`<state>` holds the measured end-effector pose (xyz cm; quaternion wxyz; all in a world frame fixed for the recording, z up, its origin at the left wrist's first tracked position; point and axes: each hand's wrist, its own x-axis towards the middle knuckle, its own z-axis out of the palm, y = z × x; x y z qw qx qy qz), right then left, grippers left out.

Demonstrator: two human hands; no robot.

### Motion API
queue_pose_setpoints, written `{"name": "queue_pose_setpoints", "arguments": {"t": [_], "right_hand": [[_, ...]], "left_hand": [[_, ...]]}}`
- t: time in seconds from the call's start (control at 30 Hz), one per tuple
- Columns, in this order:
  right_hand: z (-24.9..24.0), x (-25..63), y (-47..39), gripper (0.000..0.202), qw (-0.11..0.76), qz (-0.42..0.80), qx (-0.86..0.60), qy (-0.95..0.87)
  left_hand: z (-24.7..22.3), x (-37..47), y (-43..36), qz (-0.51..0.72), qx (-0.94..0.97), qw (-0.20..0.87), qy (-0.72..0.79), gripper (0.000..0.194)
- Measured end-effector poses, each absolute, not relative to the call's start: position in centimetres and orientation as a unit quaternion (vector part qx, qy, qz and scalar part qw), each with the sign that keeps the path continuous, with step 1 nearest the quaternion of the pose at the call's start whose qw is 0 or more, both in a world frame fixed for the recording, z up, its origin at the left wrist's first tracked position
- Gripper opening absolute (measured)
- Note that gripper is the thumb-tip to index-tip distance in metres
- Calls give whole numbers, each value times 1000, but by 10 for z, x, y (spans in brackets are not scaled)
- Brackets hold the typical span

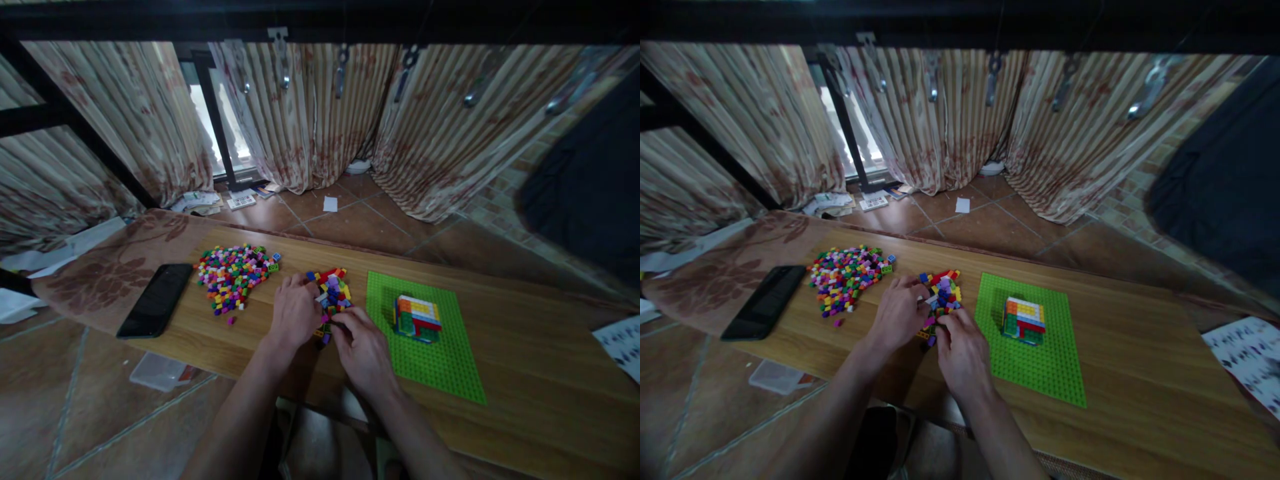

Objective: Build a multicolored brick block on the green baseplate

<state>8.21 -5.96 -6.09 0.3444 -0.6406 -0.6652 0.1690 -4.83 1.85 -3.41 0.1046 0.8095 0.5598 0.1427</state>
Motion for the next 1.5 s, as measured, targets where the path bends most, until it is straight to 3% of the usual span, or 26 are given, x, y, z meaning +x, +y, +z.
{"name": "queue_pose_setpoints", "arguments": {"t": [0.33, 0.53, 0.7, 1.23, 1.5], "right_hand": [[-49, 88, -63, 20, 434, 153, -631, -624], [-45, 94, -65, 32, 454, 147, -637, -606], [-39, 101, -69, 26, 450, 153, -644, -599], [-30, 141, -93, 17, 442, 132, -682, -568], [-26, 179, -107, 18, 452, 155, -681, -555]], "left_hand": [[-31, -64, 25, 277, 807, 153, 498, 12], [-18, -49, 6, 279, 800, 367, 385, 16], [-19, -31, -3, 282, 770, 468, 330, 20], [-21, -3, -5, 292, 734, 524, 318, 21], [-25, 9, -8, 279, 748, 502, 333, 20]]}}
